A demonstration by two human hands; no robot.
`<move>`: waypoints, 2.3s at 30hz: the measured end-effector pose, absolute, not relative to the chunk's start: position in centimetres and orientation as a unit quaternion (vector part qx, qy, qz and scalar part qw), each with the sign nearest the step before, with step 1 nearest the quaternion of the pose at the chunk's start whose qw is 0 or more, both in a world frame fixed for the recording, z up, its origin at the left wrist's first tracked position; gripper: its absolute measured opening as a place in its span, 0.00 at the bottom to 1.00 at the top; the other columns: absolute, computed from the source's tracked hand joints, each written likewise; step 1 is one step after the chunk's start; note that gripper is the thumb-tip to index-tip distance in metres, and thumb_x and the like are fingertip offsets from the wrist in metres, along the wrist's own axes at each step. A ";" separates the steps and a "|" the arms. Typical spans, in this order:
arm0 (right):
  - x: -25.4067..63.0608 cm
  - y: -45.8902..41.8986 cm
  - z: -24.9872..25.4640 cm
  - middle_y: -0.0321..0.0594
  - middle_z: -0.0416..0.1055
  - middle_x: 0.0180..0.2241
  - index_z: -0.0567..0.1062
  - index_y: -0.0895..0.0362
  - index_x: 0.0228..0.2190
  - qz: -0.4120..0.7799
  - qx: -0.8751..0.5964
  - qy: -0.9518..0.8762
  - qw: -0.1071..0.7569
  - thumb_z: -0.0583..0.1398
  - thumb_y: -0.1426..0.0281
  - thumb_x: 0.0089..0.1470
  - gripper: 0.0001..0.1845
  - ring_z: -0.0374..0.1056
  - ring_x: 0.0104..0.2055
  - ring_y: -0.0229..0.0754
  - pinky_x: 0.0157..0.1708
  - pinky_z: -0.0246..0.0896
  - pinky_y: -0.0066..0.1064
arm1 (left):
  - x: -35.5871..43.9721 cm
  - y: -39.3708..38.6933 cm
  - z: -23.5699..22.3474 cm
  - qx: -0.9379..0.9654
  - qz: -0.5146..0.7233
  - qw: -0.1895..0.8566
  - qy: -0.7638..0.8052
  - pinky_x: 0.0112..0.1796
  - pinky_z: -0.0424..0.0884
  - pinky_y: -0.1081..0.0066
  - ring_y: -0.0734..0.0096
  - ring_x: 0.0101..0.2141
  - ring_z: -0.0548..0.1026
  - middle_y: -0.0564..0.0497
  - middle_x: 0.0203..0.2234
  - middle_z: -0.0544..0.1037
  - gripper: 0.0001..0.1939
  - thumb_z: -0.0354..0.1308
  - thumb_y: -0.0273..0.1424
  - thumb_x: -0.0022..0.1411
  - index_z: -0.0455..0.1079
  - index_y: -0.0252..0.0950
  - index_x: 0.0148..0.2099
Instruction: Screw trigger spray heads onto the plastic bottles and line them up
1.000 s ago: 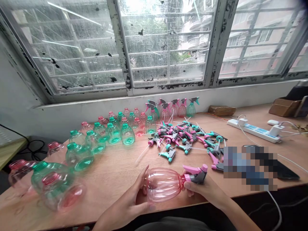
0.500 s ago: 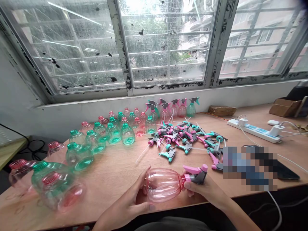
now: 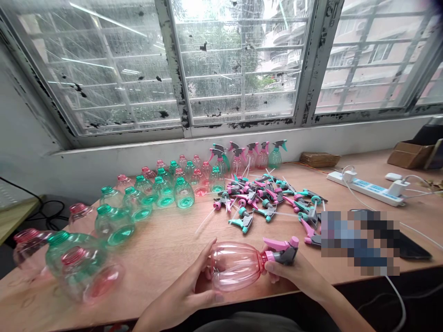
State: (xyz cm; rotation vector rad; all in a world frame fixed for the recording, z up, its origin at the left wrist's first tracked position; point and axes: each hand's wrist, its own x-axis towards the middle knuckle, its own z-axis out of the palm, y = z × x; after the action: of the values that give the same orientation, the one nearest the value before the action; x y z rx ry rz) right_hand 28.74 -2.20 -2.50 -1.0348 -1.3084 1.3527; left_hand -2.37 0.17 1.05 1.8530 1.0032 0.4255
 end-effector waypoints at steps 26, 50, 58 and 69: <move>28.9 -2.3 -2.4 0.35 0.71 0.21 0.79 0.58 0.26 0.536 -0.448 -0.549 0.458 0.70 0.53 0.52 0.21 0.66 0.27 0.41 0.31 0.63 0.32 | -2.2 -0.1 1.1 0.745 0.191 0.489 0.413 0.70 0.49 0.59 0.54 0.72 0.47 0.55 0.75 0.47 0.50 0.65 0.31 0.63 0.37 0.50 0.76; 28.9 -2.3 -2.6 0.35 0.72 0.21 0.78 0.58 0.26 0.533 -0.454 -0.546 0.460 0.69 0.51 0.52 0.22 0.67 0.27 0.42 0.32 0.64 0.34 | -2.0 -0.2 1.6 0.758 0.185 0.474 0.409 0.70 0.49 0.53 0.50 0.72 0.49 0.52 0.75 0.49 0.50 0.65 0.31 0.64 0.38 0.48 0.76; 28.9 -2.3 -2.7 0.35 0.72 0.21 0.79 0.58 0.26 0.536 -0.455 -0.543 0.460 0.70 0.50 0.51 0.23 0.67 0.27 0.42 0.31 0.63 0.33 | -1.9 -0.2 1.7 0.753 0.184 0.475 0.416 0.70 0.50 0.55 0.50 0.72 0.49 0.52 0.74 0.50 0.50 0.65 0.29 0.63 0.38 0.47 0.77; 28.8 -2.3 -2.6 0.36 0.72 0.21 0.78 0.58 0.24 0.541 -0.455 -0.537 0.460 0.70 0.51 0.50 0.22 0.67 0.27 0.42 0.31 0.63 0.32 | -2.0 -0.3 1.5 0.748 0.196 0.480 0.415 0.69 0.50 0.55 0.48 0.72 0.49 0.51 0.75 0.49 0.49 0.65 0.30 0.63 0.40 0.47 0.76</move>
State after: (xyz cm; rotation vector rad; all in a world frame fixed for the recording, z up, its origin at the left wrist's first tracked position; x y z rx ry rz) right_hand 28.84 -2.33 -2.61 -1.1207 -1.3210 1.3320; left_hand -1.95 -0.28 1.52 1.8248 1.0118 0.4774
